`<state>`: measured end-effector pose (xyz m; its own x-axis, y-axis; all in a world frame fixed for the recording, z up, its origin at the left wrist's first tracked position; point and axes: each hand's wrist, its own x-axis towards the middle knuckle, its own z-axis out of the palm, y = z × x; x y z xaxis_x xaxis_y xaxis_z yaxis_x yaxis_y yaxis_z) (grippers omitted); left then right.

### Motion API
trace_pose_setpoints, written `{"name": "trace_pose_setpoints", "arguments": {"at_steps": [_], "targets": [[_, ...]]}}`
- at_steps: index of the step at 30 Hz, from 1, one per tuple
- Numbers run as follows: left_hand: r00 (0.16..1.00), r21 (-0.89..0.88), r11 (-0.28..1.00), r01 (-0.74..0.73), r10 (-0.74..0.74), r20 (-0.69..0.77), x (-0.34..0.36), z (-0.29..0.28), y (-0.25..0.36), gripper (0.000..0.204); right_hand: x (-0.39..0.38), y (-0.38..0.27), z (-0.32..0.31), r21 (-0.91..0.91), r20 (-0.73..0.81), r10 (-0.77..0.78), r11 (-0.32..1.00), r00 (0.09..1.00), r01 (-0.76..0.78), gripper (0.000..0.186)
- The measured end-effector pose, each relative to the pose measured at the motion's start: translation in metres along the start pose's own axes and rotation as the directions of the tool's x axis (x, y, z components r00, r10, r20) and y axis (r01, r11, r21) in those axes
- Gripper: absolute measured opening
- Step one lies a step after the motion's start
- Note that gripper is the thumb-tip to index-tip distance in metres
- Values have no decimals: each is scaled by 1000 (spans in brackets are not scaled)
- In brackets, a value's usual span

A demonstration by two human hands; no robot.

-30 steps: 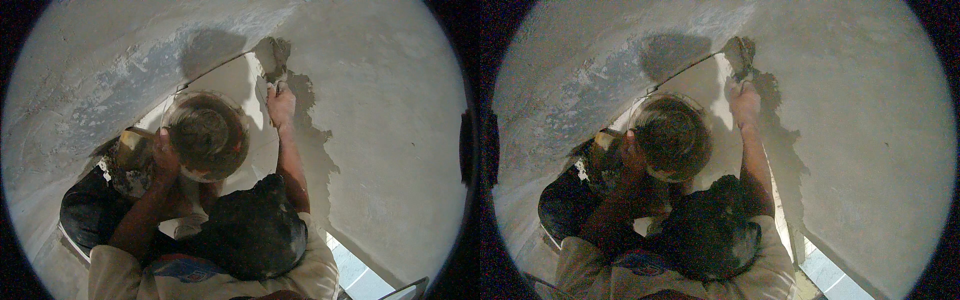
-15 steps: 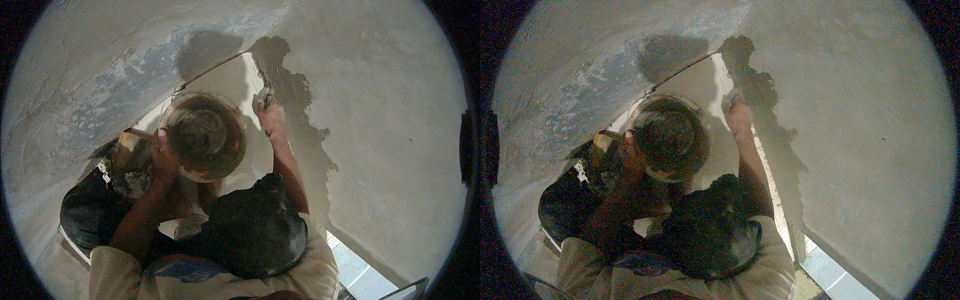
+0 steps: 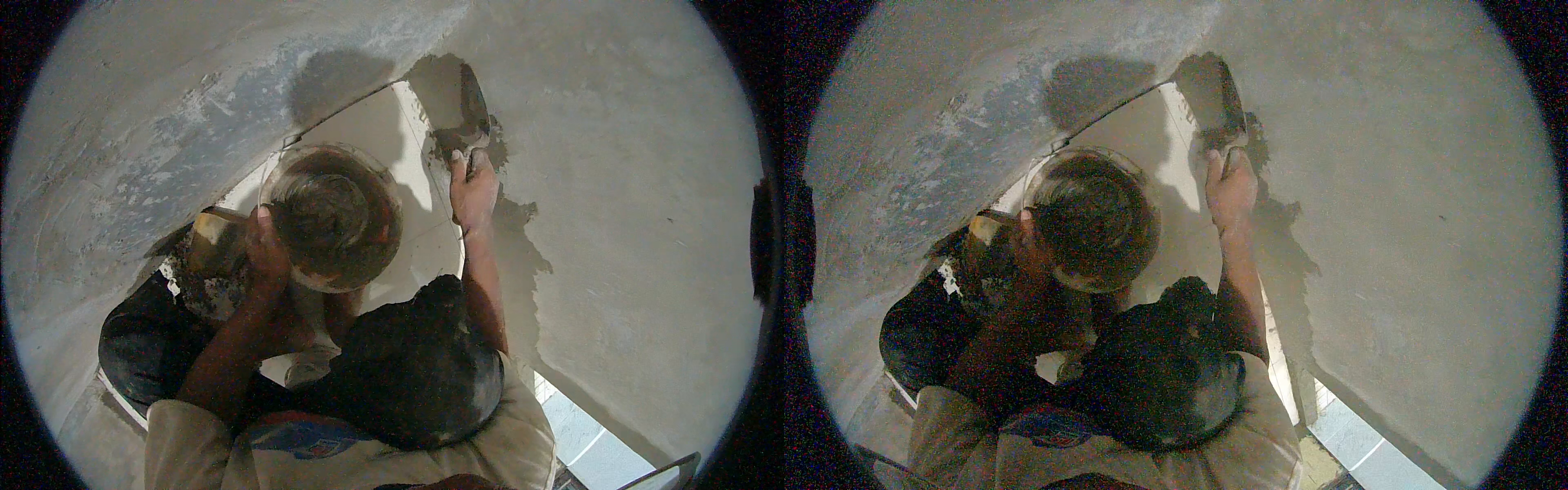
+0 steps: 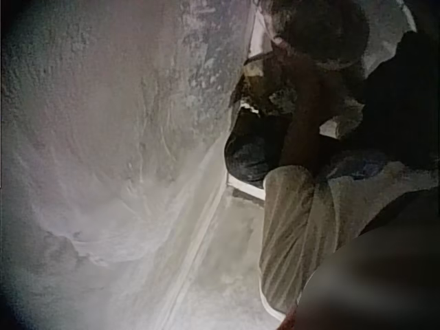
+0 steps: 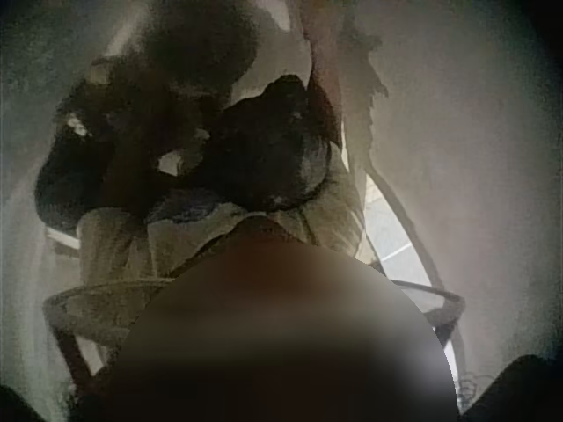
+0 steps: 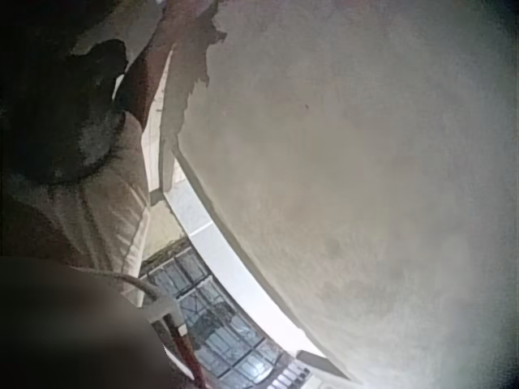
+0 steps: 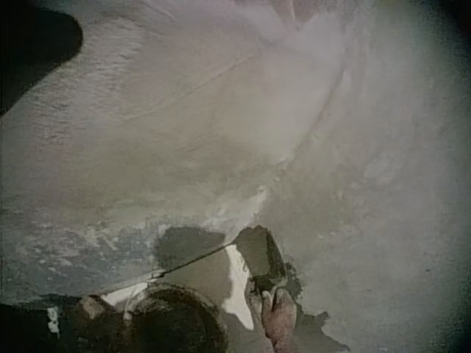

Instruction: The person scoops plaster from a bucket using a trowel and applies it to a wall section near the floor. They repeatedly smooth the plaster with the trowel and occasionally use a sponge to wipe the surface.

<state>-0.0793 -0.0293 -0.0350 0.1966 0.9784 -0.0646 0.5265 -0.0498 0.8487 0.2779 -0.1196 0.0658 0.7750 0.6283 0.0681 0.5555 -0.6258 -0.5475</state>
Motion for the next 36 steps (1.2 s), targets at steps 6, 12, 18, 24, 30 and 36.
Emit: {"name": "trace_pose_setpoints", "arguments": {"at_steps": [6, 12, 18, 24, 30, 36], "targets": [[997, -133, 990, 48, -55, -53, 2, 2, 20, 52, -15, 44, 41, -231, 195, -17, 971, 981, 62, 29], [974, -337, 917, 215, -225, 9, 3, 5, 25, 54, -22, 93, 80, -316, 313, 20, 945, 950, 84, 48], [993, -265, 958, 113, -104, 47, 6, -13, 55, 53, -17, 78, 62, -302, 294, 113, 953, 949, -20, 41], [986, -265, 951, 163, -169, 1, 4, -1, 30, 46, -20, 36, 4, -147, 99, 42, 989, 994, -28, 31], [967, -300, 920, 254, -245, 66, 8, -4, 26, 55, -23, 5, -49, -186, 159, 96, 980, 983, -66, 31], [864, -99, 864, 493, -473, 171, 19, -78, 97, 61, -35, 21, -21, -185, 107, -92, 976, 990, 111, 29]]}}
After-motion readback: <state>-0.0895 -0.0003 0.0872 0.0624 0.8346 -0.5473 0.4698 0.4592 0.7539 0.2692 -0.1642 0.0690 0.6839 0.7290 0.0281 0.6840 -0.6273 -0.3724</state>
